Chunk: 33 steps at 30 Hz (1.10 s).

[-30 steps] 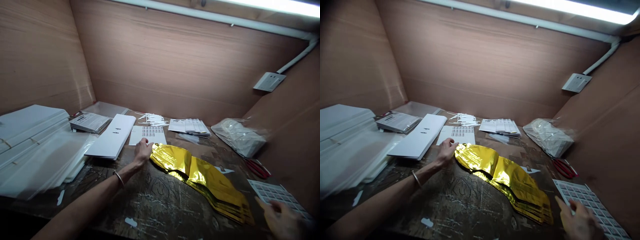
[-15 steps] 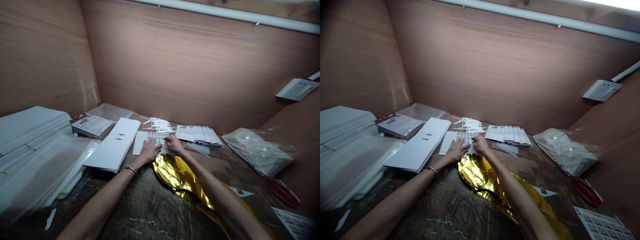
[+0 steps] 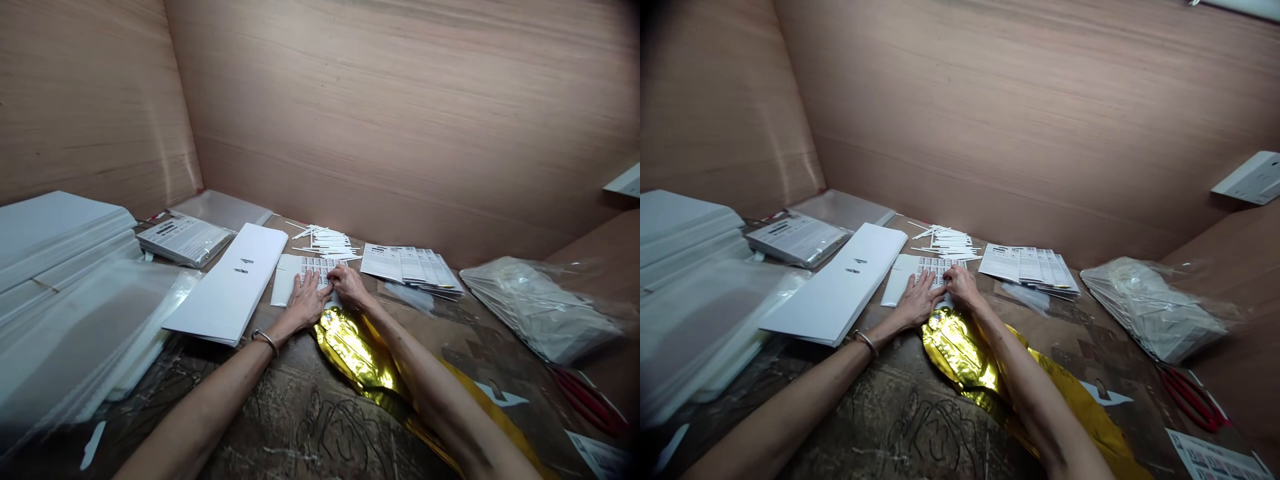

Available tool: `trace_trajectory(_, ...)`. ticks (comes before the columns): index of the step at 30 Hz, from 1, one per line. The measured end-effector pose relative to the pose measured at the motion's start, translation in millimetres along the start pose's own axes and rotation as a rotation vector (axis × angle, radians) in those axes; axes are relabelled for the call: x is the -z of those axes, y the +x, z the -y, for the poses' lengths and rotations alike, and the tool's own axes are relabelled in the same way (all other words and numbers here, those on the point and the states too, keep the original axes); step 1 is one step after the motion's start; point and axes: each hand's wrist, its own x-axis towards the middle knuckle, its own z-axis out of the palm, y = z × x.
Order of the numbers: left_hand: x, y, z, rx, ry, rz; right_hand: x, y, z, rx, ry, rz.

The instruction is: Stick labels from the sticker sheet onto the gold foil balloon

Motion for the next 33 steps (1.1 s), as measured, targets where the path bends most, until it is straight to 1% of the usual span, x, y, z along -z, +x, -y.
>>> trace_trajectory(6, 0.0, -1.2, -0.3, 0.0, -0.001, -0.014, -2.4, 5.9, -2.6, -0.127, 0.067, 0.03)
trace_trajectory(8, 0.3, -1.4, -0.3, -0.004, 0.0, -0.019, -3.5, 7.2, -4.1, -0.16, 0.073, 0.015)
trace_trajectory(11, 1.0, -1.7, -0.2, -0.005, 0.0, -0.018, -4.4, 9.0, -4.6, -0.136, 0.045, -0.03)
trace_trajectory(12, 1.1, -1.8, -0.1, -0.005, -0.001, -0.017, -4.6, 10.0, -4.1, -0.131, 0.025, -0.026)
trace_trajectory(16, 0.6, -2.3, 0.2, -0.009, -0.002, -0.021, -4.9, 14.8, -0.4, -0.145, -0.056, 0.067)
trace_trajectory(18, -0.1, -2.3, 0.3, -0.009, 0.007, -0.024, -5.5, 16.1, 1.6, -0.113, -0.103, 0.072)
trace_trajectory(20, -0.7, -2.1, 0.5, -0.008, 0.013, -0.025, -6.0, 15.9, 2.7, -0.058, -0.127, 0.045)
trace_trajectory(22, -1.1, -1.9, 0.5, -0.008, 0.012, -0.025, -6.1, 14.9, 2.5, -0.011, -0.108, 0.01)
trace_trajectory(25, -1.4, -1.5, 0.5, -0.01, 0.01, -0.023, -5.6, 14.2, 0.3, 0.013, -0.052, -0.024)
trace_trajectory(33, -2.2, -0.9, 0.6, 0.004, 0.017, -0.008, -8.6, 15.2, -1.1, 0.012, -0.022, -0.019)
